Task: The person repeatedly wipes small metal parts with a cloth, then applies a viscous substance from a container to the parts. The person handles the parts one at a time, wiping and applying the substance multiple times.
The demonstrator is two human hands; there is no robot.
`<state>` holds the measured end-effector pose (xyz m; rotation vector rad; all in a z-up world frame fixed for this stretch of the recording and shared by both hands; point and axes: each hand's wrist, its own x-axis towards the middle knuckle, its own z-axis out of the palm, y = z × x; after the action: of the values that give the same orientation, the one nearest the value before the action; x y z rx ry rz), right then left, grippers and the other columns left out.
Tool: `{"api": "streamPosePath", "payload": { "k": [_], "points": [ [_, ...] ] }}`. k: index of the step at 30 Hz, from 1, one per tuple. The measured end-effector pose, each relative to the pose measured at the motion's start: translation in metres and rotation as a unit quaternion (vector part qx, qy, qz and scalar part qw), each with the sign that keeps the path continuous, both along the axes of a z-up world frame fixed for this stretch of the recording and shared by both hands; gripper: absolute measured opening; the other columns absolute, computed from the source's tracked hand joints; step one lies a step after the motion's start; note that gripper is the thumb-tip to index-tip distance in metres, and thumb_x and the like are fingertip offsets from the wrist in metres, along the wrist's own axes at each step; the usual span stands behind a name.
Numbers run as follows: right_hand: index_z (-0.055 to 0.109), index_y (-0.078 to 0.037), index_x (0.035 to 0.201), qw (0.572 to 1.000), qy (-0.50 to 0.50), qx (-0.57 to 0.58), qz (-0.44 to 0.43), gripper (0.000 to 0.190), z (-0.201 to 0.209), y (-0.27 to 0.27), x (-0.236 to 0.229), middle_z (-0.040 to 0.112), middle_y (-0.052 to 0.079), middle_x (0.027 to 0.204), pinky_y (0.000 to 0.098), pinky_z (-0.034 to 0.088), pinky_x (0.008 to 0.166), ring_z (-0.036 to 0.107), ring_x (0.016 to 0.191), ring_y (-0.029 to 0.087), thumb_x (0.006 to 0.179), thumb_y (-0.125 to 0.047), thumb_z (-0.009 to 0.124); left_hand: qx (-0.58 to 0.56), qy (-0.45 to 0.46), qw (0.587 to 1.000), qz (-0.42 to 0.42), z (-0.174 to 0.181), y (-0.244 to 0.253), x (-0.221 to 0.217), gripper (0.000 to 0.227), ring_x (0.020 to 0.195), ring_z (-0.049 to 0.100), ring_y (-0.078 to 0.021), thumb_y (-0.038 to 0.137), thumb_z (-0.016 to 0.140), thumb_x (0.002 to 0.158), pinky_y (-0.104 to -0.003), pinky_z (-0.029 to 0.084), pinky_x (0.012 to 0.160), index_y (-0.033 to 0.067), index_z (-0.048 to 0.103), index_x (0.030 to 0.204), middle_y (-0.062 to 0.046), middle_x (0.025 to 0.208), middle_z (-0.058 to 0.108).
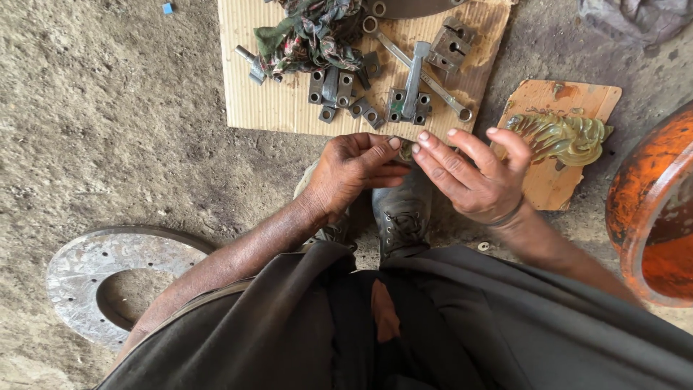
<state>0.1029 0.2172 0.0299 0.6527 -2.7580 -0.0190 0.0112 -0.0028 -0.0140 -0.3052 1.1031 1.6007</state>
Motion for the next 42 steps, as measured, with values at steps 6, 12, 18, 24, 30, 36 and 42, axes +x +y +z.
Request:
{"api": "streamPosePath", "payload": {
  "k": [6, 12, 18, 24, 30, 36, 42],
  "points": [
    [0.084, -0.03, 0.124, 0.998, -0.005, -0.03, 0.058, 0.022, -0.003, 0.017, -0.012, 0.076, -0.013, 0.13, 0.0393, 0.032, 0.11, 0.06, 0.112, 0.011, 0.105, -0.027, 0.073, -0.007, 0.005, 1.0, -0.008, 0.003, -0.001, 0.0, 0.045, 0.096, 0.078, -0.0234, 0.031, 0.064, 0.099, -0.033, 0.068, 0.082, -0.0088, 0.062, 0.12, -0.02, 0.104, 0.075],
    [0.079, -0.02, 0.122, 0.983, -0.055, -0.173, 0.006, 0.021, 0.001, 0.004, -0.015, 0.075, 0.0, 0.13, 0.0408, 0.042, 0.103, 0.06, 0.114, 0.019, 0.103, -0.012, 0.075, 0.011, -0.007, 1.0, 0.001, 0.005, -0.004, -0.004, 0.047, 0.099, 0.077, -0.0244, 0.032, 0.062, 0.101, -0.035, 0.066, 0.085, -0.0099, 0.061, 0.123, -0.02, 0.106, 0.074],
    [0.037, -0.011, 0.149, 0.643, -0.297, -0.68, -0.189, 0.053, 0.006, -0.01, -0.008, 0.066, 0.011, 0.135, 0.0321, 0.053, 0.104, 0.065, 0.119, 0.015, 0.103, -0.012, 0.065, 0.061, 0.09, 0.993, -0.036, 0.005, -0.003, -0.004, 0.053, 0.11, 0.072, -0.0202, 0.032, 0.056, 0.105, -0.033, 0.063, 0.097, -0.0038, 0.053, 0.144, -0.015, 0.12, 0.071],
    [0.045, 0.004, 0.156, 0.54, -0.351, -0.724, -0.249, 0.063, -0.002, -0.021, -0.004, 0.073, 0.019, 0.129, 0.0289, 0.059, 0.098, 0.07, 0.111, 0.018, 0.1, -0.004, 0.072, 0.065, 0.071, 0.995, 0.033, 0.001, -0.003, 0.0, 0.051, 0.111, 0.071, -0.0195, 0.026, 0.062, 0.103, -0.035, 0.062, 0.1, -0.0017, 0.055, 0.145, -0.014, 0.123, 0.07],
    [0.05, 0.003, 0.143, 0.903, -0.073, -0.396, -0.148, 0.058, -0.002, -0.041, -0.003, 0.071, 0.016, 0.124, 0.0302, 0.062, 0.098, 0.074, 0.112, 0.025, 0.098, -0.004, 0.085, 0.054, -0.047, 0.993, 0.097, -0.004, 0.005, 0.004, 0.053, 0.108, 0.071, -0.0223, 0.022, 0.073, 0.095, -0.038, 0.062, 0.098, -0.0068, 0.059, 0.138, -0.015, 0.122, 0.072],
    [0.058, -0.005, 0.133, 0.87, -0.097, -0.438, -0.204, 0.049, -0.008, -0.037, 0.021, 0.073, 0.011, 0.12, 0.0363, 0.058, 0.102, 0.072, 0.116, 0.028, 0.093, -0.007, 0.087, 0.07, -0.08, 0.987, 0.124, -0.003, -0.002, 0.012, 0.051, 0.111, 0.067, -0.0188, 0.018, 0.076, 0.092, -0.04, 0.057, 0.1, -0.0013, 0.059, 0.136, -0.007, 0.119, 0.07],
    [0.06, -0.026, 0.152, 0.849, -0.085, -0.217, -0.474, 0.075, -0.056, 0.031, 0.06, 0.048, 0.014, 0.144, 0.0406, 0.046, 0.114, 0.049, 0.133, 0.032, 0.086, 0.011, 0.065, 0.132, -0.068, 0.982, 0.114, -0.004, -0.013, 0.003, 0.028, 0.109, 0.067, -0.0184, 0.016, 0.073, 0.1, -0.044, 0.058, 0.103, 0.0003, 0.064, 0.123, -0.008, 0.114, 0.071]
  ]
}}
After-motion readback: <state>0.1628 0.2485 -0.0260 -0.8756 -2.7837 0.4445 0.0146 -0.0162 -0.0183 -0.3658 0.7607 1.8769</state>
